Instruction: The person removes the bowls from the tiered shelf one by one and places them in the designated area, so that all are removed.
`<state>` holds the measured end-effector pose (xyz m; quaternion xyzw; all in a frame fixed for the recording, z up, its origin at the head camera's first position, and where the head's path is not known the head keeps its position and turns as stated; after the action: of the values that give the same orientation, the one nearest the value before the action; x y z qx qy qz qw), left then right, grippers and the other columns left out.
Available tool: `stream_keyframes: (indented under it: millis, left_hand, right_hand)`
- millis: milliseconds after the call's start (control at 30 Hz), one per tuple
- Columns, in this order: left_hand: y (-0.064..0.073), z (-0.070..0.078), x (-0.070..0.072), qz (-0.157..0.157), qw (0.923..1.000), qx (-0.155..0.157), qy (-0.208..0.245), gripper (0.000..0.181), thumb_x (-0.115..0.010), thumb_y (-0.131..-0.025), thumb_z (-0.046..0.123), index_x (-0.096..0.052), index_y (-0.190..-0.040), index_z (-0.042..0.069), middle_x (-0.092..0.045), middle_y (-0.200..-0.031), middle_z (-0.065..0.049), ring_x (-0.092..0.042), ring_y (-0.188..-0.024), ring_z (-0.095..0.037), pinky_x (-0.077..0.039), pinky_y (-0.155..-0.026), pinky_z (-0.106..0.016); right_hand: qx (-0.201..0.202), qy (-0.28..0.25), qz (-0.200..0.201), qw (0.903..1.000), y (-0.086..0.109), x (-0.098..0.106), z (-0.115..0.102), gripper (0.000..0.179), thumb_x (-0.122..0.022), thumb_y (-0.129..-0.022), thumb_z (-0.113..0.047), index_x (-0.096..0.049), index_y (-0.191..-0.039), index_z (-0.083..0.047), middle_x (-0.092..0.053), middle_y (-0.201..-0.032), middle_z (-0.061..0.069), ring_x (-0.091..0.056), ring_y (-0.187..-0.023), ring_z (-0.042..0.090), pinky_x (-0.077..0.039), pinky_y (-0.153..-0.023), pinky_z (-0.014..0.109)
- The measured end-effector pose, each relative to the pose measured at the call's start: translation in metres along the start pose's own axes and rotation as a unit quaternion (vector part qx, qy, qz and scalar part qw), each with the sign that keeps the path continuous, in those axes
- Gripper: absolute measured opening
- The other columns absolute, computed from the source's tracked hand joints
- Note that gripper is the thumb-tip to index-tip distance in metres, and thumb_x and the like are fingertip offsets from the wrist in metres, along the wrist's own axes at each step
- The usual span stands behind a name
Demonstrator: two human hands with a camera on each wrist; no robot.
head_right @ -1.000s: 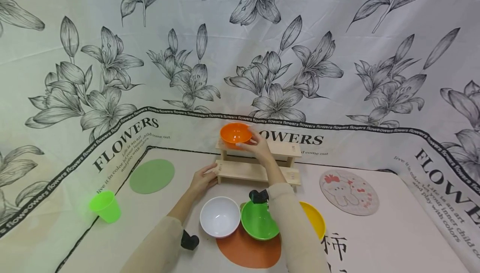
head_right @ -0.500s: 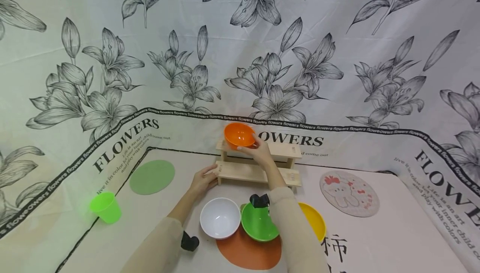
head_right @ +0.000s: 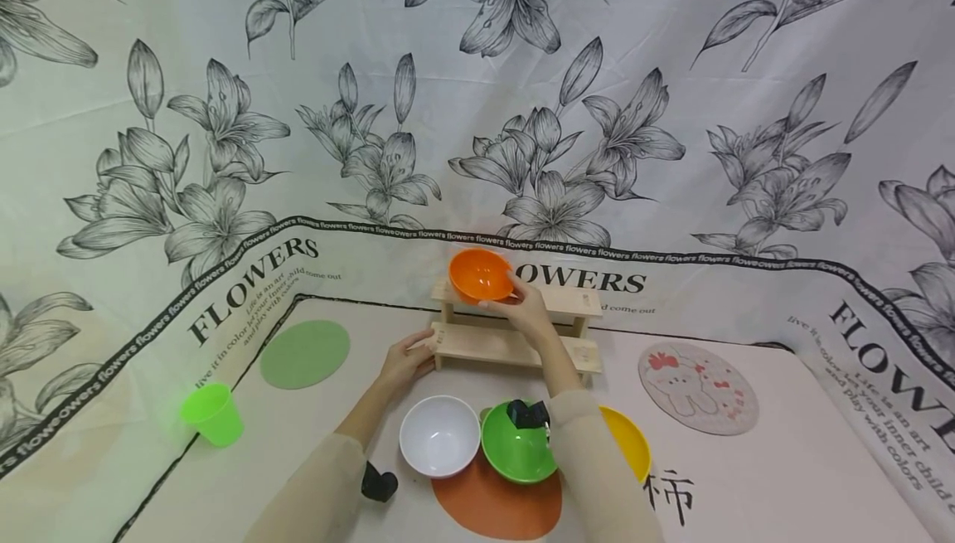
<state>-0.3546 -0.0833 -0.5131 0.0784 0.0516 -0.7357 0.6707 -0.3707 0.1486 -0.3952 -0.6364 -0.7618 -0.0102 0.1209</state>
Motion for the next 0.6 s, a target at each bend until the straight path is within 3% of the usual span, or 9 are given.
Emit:
stream_keyframes:
  millis: [233,600]
  left_hand:
    - [0.001,0.0,-0.001,0.006,1.0,0.006,0.002,0.045,-0.062,-0.091,0.007,-0.049,-0.134,0.0,-0.055,-0.125,-0.027,-0.058,-0.113,-0.032,-0.053,-0.092,-0.037]
    - [0.0,0.0,-0.002,0.013,0.9999,0.003,-0.002,0.045,-0.062,-0.09,0.007,-0.05,-0.133,-0.001,-0.056,-0.123,-0.028,-0.06,-0.109,-0.031,-0.053,-0.091,-0.039]
  right_hand:
    - [0.01,-0.006,-0.009,0.9999,0.012,0.008,-0.005,0.082,-0.071,-0.083,-0.007,-0.021,-0.148,-0.001,-0.028,-0.15,0.02,-0.044,-0.124,0.037,-0.047,-0.085,0.009]
    - [0.023,-0.012,-0.043,0.9988,0.032,0.02,-0.012,0.086,-0.072,-0.081,-0.006,-0.018,-0.148,0.002,-0.022,-0.152,0.023,-0.041,-0.127,0.041,-0.05,-0.087,0.015]
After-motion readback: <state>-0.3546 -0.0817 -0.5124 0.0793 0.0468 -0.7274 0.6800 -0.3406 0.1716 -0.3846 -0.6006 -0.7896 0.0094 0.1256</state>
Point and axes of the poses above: each hand's wrist, its own y-axis away from the middle knuckle, its own x-axis out of the back of the hand, z = x × y, the point moved 1 cm from there along -y, towards the middle knuckle
